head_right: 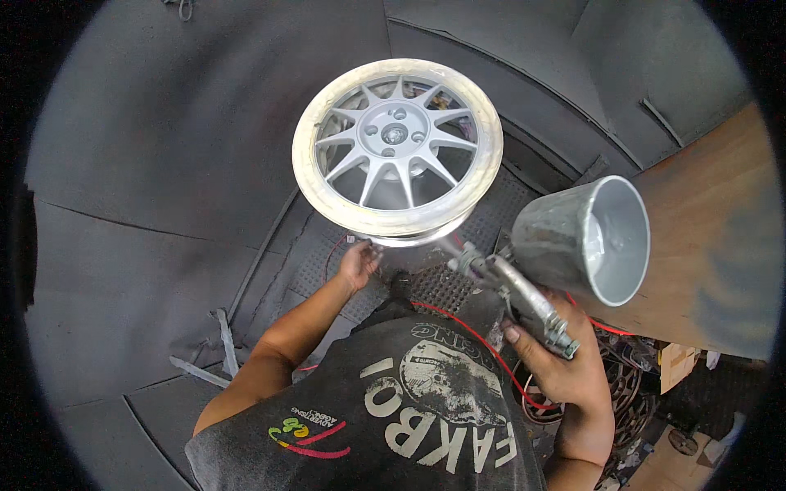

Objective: The person mixes paint, fills a spray gun, and spray-paints a car wheel rim while rotating it by hand. The person then catches a chicken and places it into a wire cage.

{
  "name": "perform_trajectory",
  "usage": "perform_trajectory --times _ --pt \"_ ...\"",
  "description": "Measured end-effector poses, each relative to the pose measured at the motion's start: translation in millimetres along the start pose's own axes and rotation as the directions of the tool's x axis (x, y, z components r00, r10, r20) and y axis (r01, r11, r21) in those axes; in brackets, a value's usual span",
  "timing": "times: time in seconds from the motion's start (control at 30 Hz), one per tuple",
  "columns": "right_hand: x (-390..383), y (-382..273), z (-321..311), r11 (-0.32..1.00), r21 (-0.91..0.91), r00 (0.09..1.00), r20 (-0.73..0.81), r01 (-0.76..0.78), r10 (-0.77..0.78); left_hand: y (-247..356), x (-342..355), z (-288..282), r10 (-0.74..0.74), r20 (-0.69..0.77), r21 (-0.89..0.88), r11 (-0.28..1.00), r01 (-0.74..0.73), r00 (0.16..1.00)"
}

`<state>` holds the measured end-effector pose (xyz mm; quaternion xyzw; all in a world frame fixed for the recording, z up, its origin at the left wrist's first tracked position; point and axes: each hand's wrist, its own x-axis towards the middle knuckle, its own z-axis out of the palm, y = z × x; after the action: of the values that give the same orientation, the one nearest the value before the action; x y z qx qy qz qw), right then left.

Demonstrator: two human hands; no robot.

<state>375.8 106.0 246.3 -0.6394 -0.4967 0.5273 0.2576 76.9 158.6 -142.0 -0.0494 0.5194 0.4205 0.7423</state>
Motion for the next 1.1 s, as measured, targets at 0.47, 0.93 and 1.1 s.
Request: perform_trajectory --times 0.47,0.93,1.1 --pt "9.7 36.5 -40.7 0.99 -0.056 0.986 -0.095 0.129 -0.134 -42.6 -7.7 41.2 0.165 -0.163 -0.109 0.977 -0.184 0.973" --pt "-11.5 33.0 -4.5 0.994 0.056 0.993 -0.07 0.097 -0.093 -13.2 7.4 11.4 0.099 -0.018 0.079 0.992 -0.097 0.995" --pt "-9.2 32.2 -1.5 0.988 0.134 0.981 -0.189 0.077 -0.051 56.2 26.3 -5.5 0.216 -0.169 0.029 0.976 -0.214 0.962"
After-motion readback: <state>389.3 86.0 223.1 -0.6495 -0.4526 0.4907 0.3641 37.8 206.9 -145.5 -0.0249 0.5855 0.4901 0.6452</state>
